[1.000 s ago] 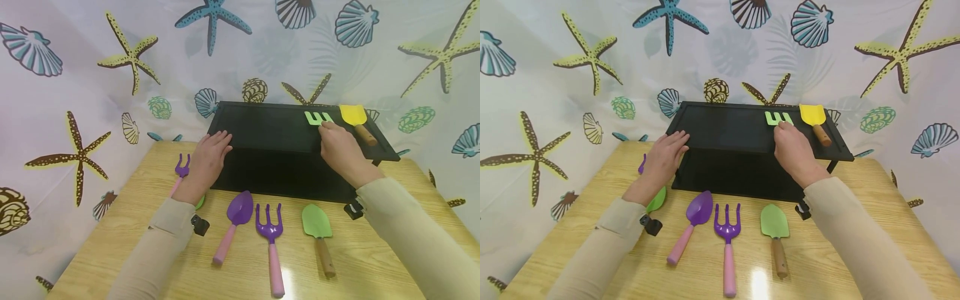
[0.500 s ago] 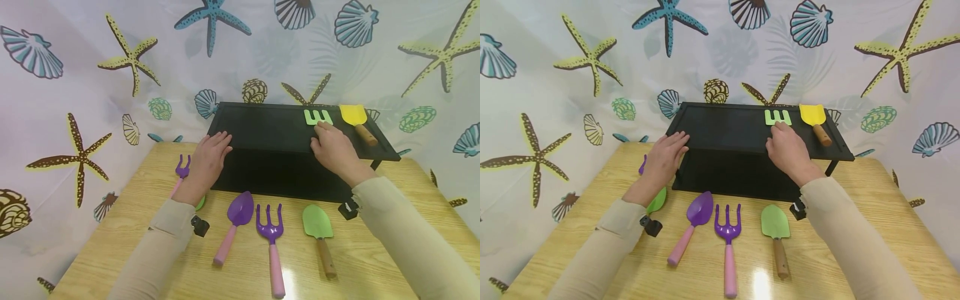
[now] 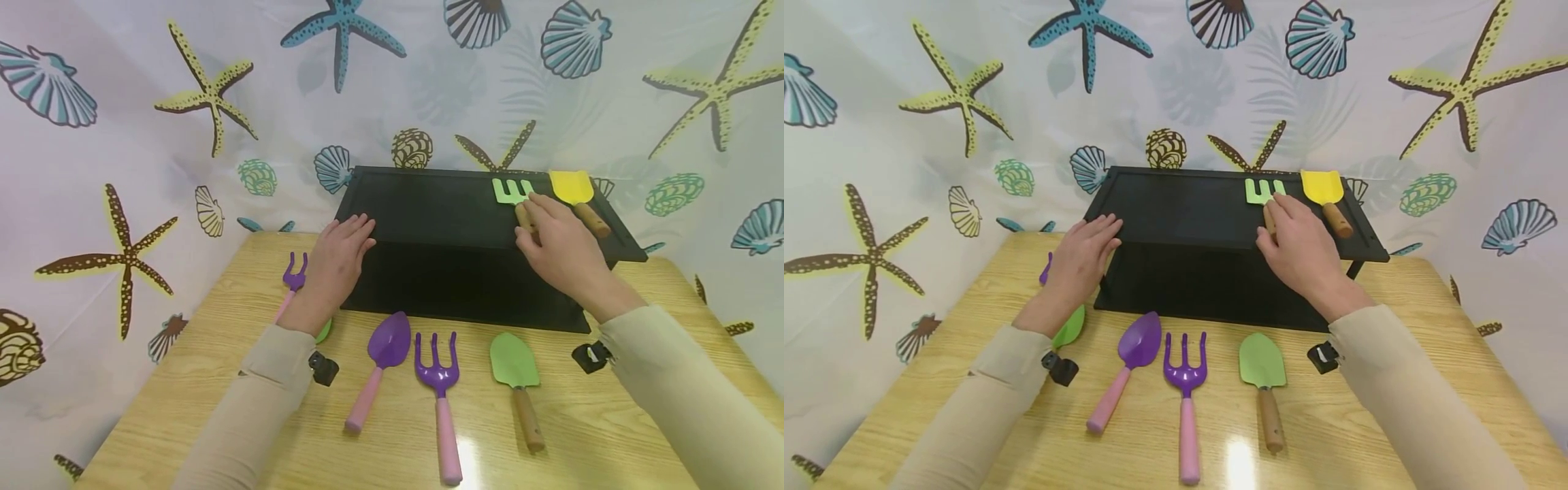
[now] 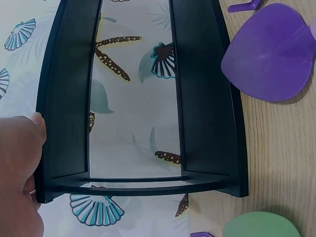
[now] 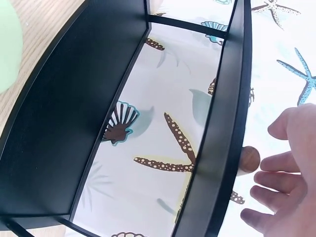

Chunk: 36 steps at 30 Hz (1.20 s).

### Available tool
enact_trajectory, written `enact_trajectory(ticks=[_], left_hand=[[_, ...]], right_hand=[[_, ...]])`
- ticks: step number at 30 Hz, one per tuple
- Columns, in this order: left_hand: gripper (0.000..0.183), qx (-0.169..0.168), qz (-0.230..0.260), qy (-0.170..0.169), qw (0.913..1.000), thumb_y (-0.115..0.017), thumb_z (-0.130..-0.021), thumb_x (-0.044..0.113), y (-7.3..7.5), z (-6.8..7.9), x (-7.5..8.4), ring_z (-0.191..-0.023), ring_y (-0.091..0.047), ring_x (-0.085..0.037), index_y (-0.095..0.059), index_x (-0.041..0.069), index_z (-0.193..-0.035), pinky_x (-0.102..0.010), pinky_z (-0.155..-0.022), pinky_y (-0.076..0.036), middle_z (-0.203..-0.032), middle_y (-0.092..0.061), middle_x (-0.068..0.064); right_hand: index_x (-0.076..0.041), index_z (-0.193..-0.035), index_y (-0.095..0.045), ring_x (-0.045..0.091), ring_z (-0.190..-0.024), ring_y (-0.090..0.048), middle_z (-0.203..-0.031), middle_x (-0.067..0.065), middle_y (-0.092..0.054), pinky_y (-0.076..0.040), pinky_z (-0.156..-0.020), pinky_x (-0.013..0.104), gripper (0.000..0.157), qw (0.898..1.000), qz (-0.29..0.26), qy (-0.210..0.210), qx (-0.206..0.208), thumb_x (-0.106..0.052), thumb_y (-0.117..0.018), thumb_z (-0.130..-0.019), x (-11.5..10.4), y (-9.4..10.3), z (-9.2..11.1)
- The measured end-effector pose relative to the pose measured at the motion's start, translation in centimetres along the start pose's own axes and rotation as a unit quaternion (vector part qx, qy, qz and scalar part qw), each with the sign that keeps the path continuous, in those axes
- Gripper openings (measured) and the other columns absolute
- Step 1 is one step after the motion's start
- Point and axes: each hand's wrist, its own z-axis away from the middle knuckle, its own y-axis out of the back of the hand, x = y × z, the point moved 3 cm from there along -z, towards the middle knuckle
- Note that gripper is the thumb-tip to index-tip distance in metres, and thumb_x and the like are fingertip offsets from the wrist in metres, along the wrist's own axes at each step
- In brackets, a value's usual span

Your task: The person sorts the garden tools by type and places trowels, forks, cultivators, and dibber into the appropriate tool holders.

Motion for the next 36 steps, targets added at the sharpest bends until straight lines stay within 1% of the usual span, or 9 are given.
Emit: enact_trajectory(ticks=[4,7,11,16,20,22,25,29,36], left_hand=[[0.043,-0.004,0.003,-0.001,1.0000,-0.050,-0.104,0.028,0.1,0.0,0.1,-0.141,-0.047,-0.024,-0.054,0.010,-0.143,-0.042,-0.122,-0.029,-0.147,-0.054,-0.009],[0.043,-0.005,0.006,0.000,1.0000,-0.049,-0.104,0.028,0.0,0.0,0.1,-0.141,-0.046,-0.024,-0.054,0.010,-0.143,-0.042,-0.123,-0.029,-0.147,-0.053,-0.009],[0.042,0.002,0.010,-0.002,0.9999,-0.049,-0.104,0.027,-0.1,-0.1,-0.1,-0.140,-0.048,-0.024,-0.055,0.009,-0.142,-0.043,-0.122,-0.031,-0.146,-0.055,-0.009],[0.041,0.015,0.015,-0.012,0.9997,-0.050,-0.104,0.026,-0.5,-0.1,0.0,-0.138,-0.050,-0.025,-0.057,0.008,-0.140,-0.044,-0.121,-0.033,-0.144,-0.057,-0.010],[0.040,0.022,0.015,-0.020,0.9995,-0.051,-0.103,0.026,-0.7,-0.1,0.2,-0.137,-0.051,-0.025,-0.058,0.008,-0.139,-0.044,-0.120,-0.034,-0.143,-0.058,-0.010],[0.040,0.024,0.012,-0.023,0.9994,-0.051,-0.103,0.026,-0.8,-0.1,0.2,-0.137,-0.052,-0.025,-0.058,0.008,-0.138,-0.044,-0.120,-0.034,-0.142,-0.058,-0.010],[0.041,0.023,0.008,-0.021,0.9995,-0.051,-0.103,0.027,-0.7,-0.1,0.2,-0.137,-0.051,-0.025,-0.058,0.009,-0.139,-0.043,-0.120,-0.033,-0.143,-0.058,-0.010],[0.041,0.018,0.007,-0.018,0.9997,-0.050,-0.104,0.027,-0.5,-0.1,0.2,-0.138,-0.050,-0.024,-0.057,0.009,-0.140,-0.043,-0.121,-0.032,-0.144,-0.057,-0.009],[0.041,0.013,0.000,-0.015,0.9998,-0.049,-0.104,0.028,-0.3,0.0,-0.1,-0.139,-0.049,-0.024,-0.056,0.009,-0.141,-0.043,-0.121,-0.031,-0.145,-0.056,-0.009]], right_hand=[[0.005,-0.142,-0.046,0.043,-0.141,-0.038,-0.153,0.024,-0.040,-0.035,-0.114,0.060,0.050,1.000,0.005,-0.004,0.000,-0.021,-0.052,-0.100,0.1,0.5,0.7],[0.005,-0.143,-0.045,0.044,-0.141,-0.038,-0.153,0.025,-0.040,-0.035,-0.114,0.060,0.050,1.000,0.000,-0.006,-0.009,-0.020,-0.051,-0.100,0.3,0.4,0.6],[0.006,-0.143,-0.044,0.046,-0.140,-0.039,-0.152,0.028,-0.038,-0.034,-0.115,0.060,0.048,0.999,-0.010,-0.013,-0.029,-0.019,-0.048,-0.102,0.5,-0.4,-0.5],[0.013,-0.143,-0.040,0.049,-0.139,-0.037,-0.149,0.033,-0.038,-0.033,-0.115,0.061,0.048,0.999,-0.012,-0.013,-0.042,-0.014,-0.046,-0.103,0.9,-1.5,-2.1],[0.015,-0.144,-0.035,0.051,-0.140,-0.035,-0.149,0.035,-0.035,-0.031,-0.115,0.061,0.049,0.997,-0.012,-0.029,-0.065,-0.008,-0.045,-0.101,1.2,-2.2,-2.6],[0.015,-0.143,-0.035,0.051,-0.140,-0.034,-0.150,0.035,-0.034,-0.031,-0.115,0.061,0.048,0.997,-0.013,-0.032,-0.070,-0.005,-0.043,-0.101,1.4,-2.3,-2.7],[0.015,-0.142,-0.037,0.051,-0.140,-0.035,-0.150,0.035,-0.035,-0.032,-0.114,0.061,0.044,0.997,-0.021,-0.027,-0.065,-0.001,-0.040,-0.101,1.4,-2.4,-2.7],[0.015,-0.138,-0.041,0.052,-0.135,-0.041,-0.148,0.034,-0.039,-0.038,-0.109,0.061,0.039,0.999,-0.020,-0.003,-0.043,0.001,-0.040,-0.101,1.4,-2.1,-2.2],[0.013,-0.142,-0.042,0.051,-0.133,-0.045,-0.151,0.033,-0.037,-0.042,-0.106,0.061,0.044,0.999,-0.027,0.031,-0.004,0.003,-0.044,-0.100,0.7,-1.1,-0.4]])
